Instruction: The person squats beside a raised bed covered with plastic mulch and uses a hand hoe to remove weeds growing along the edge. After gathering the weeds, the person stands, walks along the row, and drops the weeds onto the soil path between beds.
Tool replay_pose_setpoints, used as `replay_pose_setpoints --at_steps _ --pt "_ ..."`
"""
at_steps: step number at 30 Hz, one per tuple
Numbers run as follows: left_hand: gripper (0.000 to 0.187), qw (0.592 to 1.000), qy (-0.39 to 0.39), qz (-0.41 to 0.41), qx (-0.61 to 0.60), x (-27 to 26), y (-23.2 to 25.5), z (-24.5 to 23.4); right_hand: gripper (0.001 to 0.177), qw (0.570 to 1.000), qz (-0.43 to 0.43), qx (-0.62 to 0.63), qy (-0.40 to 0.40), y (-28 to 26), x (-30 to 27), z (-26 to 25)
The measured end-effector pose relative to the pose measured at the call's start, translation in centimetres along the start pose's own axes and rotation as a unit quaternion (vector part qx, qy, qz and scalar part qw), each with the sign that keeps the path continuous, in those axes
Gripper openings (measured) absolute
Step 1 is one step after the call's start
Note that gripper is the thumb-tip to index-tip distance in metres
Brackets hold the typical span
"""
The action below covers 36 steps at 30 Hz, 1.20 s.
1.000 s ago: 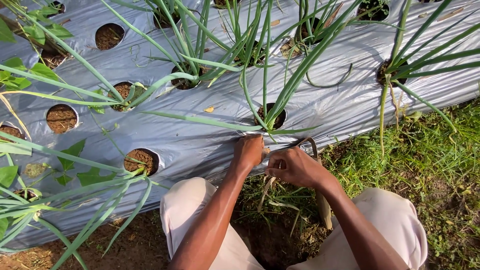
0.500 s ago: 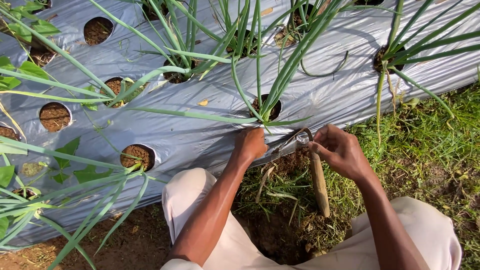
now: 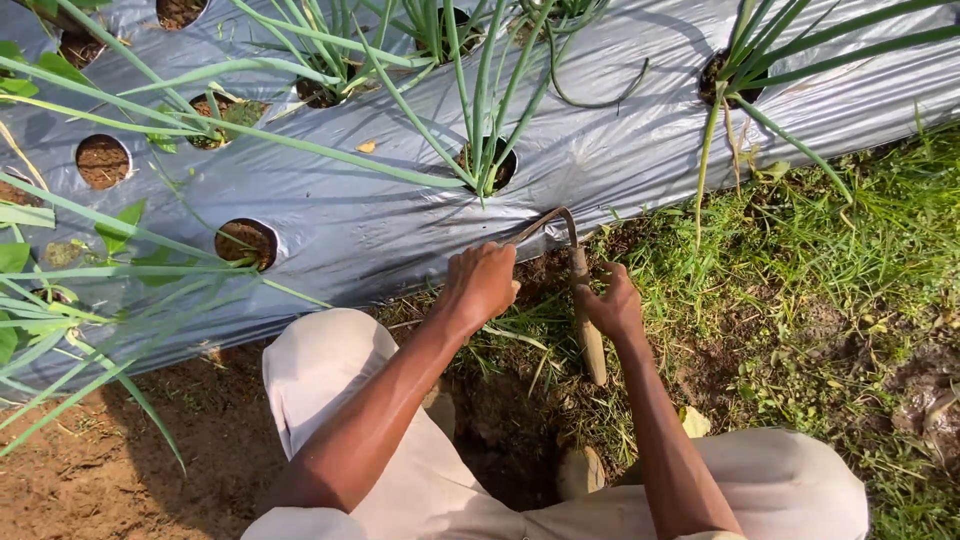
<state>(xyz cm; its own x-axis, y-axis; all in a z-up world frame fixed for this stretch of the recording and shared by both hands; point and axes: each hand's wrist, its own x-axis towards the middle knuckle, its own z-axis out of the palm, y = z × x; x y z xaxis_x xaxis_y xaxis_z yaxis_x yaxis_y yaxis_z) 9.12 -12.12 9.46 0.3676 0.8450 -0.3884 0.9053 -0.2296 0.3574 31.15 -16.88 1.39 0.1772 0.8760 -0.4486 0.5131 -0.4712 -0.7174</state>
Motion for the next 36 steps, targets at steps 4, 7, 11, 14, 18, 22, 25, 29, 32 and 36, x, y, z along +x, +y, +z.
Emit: replay_pose_setpoints --at_steps 4,7,11,14,18,22,25,29,32,36 --pt "0.032 1.000 -0.017 -0.025 -0.006 -4.5 2.6 0.9 0.061 0.999 -0.001 0.018 -0.027 5.3 1.4 4.5" --pt "0.040 0.999 -0.017 -0.033 -0.031 -6.9 3.8 1.8 0.057 0.999 -0.016 -0.033 -0.024 7.0 1.3 6.5" --pt "0.040 0.996 0.006 -0.076 -0.039 -10.1 7.0 -0.5 0.038 1.000 -0.015 0.019 0.004 4.1 -1.7 6.8" --pt "0.045 0.993 0.042 -0.101 -0.037 -11.1 9.3 -2.5 0.040 0.997 -0.053 0.049 0.017 2.2 -2.7 6.8" --pt "0.058 0.984 0.103 -0.126 -0.076 -11.6 13.6 -6.1 0.040 0.991 -0.105 0.076 0.032 -1.4 -4.2 4.7" --pt "0.053 0.985 0.135 -0.100 -0.033 -12.1 15.4 -11.0 0.032 0.986 -0.150 0.069 0.016 -3.8 -5.7 0.2" --pt "0.053 0.990 0.098 -0.099 0.016 -11.4 14.2 -13.5 0.022 0.987 -0.140 0.071 -0.019 -3.8 -6.2 -2.6" --pt "0.051 0.992 0.114 -0.036 0.031 -7.7 11.1 -13.4 0.014 0.981 -0.161 0.097 -0.050 -2.1 -5.5 -4.1" --pt "0.044 0.991 0.133 -0.008 0.034 -5.4 10.5 -12.2 0.014 0.973 -0.188 0.112 -0.071 -2.8 -6.3 -5.2" --pt "0.025 0.991 0.130 -0.017 -0.024 -2.4 10.5 -8.7 0.012 0.969 -0.205 0.124 -0.060 -3.1 -7.1 -6.2"
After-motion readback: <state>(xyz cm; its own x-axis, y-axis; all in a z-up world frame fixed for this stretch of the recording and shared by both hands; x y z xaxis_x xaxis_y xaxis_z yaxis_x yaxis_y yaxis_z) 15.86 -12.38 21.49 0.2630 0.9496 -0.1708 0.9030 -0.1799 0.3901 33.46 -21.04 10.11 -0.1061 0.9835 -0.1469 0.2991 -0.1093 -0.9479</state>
